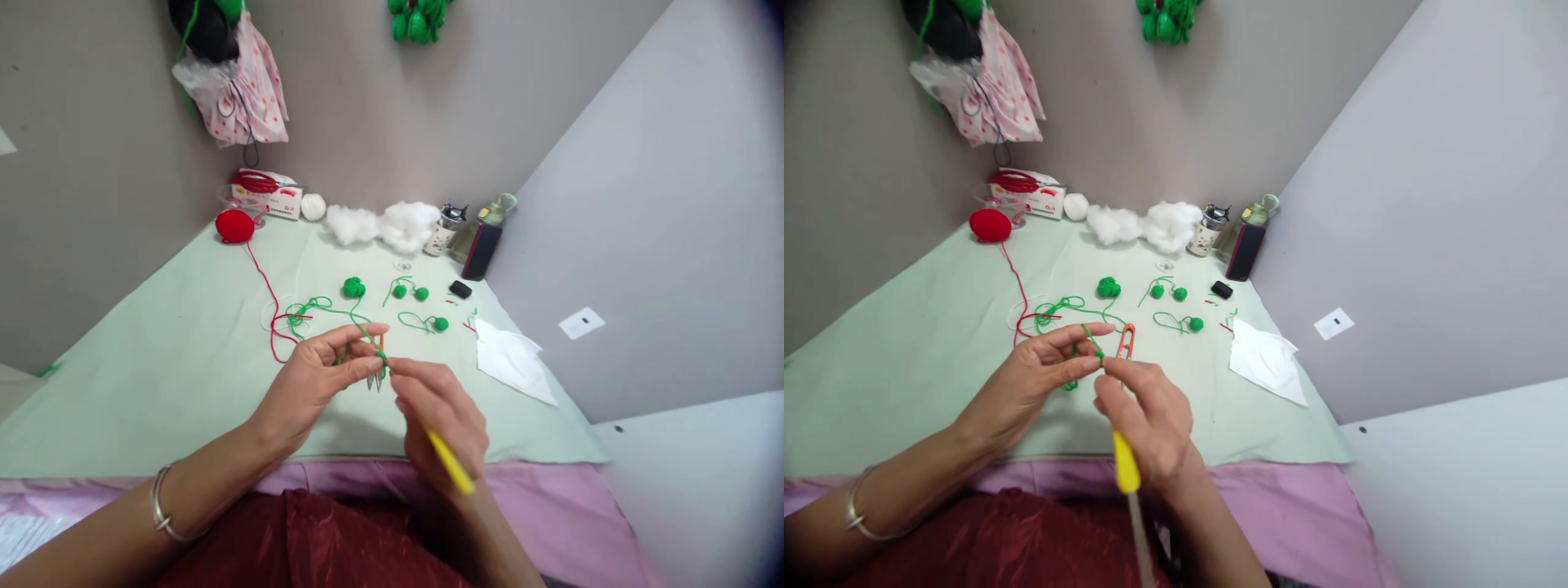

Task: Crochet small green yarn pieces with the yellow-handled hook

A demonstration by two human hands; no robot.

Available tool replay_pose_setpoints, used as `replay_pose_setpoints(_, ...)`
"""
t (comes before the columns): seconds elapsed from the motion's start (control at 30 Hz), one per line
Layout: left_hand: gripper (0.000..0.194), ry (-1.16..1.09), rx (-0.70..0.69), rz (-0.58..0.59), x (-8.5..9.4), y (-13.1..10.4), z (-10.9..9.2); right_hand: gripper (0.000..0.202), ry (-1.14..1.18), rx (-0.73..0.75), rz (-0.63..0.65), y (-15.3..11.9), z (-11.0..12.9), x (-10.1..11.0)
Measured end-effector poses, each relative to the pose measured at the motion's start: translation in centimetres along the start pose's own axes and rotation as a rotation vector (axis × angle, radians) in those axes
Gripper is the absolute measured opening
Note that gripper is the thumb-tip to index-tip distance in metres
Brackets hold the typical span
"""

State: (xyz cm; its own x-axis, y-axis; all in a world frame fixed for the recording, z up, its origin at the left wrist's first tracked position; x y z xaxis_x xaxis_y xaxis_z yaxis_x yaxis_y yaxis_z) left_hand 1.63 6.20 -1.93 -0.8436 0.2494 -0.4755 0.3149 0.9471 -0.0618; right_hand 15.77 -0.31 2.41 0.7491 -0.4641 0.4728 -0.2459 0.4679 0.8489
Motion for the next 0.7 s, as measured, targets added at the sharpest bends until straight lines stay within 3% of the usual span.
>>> replay_pose_setpoints(0.07, 0.038, -0.065, 0.026, 0.022, -0.1, 0.1, 0.3, 0.04, -0.178, 0.097, 0.031, -0.4, 0.5, -0.6)
replay_pose_setpoints(0.17, 0.042, -0.153, 0.106, 0.075, -0.5, 0.1, 0.7, 0.045, -0.248, 0.077, 0.004, -0.5, 0.4, -0.8)
replay_pose_setpoints(0.3, 0.041, -0.184, 0.189, 0.104, -0.5, 0.1, 1.0, 0.031, 0.108, -0.158, -0.146, 0.1, -1.1, 0.4)
replay_pose_setpoints(0.37, 0.038, -0.163, 0.148, 0.08, -0.3, 0.1, 0.7, 0.026, 0.325, -0.327, -0.209, 0.3, -2.3, 0.5)
replay_pose_setpoints(0.43, 0.037, -0.135, 0.097, 0.08, -0.4, 0.0, 0.4, 0.023, 0.481, -0.425, -0.193, 0.6, -2.9, 0.0)
replay_pose_setpoints(0.57, 0.039, -0.091, 0.038, 0.095, -0.8, -0.3, 0.4, 0.022, 0.474, -0.38, -0.137, 0.9, -2.4, -0.8)
replay_pose_setpoints(0.7, 0.04, -0.128, 0.039, 0.043, -0.6, -0.2, 0.8, 0.032, 0.116, -0.195, -0.122, 0.2, -0.9, -0.7)
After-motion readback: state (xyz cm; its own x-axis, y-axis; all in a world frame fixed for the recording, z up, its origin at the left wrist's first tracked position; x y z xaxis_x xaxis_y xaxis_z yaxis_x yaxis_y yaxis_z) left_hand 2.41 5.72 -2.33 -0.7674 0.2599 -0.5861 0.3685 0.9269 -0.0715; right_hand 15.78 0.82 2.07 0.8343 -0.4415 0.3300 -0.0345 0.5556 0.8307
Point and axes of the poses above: each hand's wrist, its own y-axis towards the middle knuckle, its own x-axis out of the back of the hand, z = x × y, the point moved 6 cm from there along y, towards the middle knuckle, and after that the axes turned 2 degrees about -y, right-handed, at the moved point
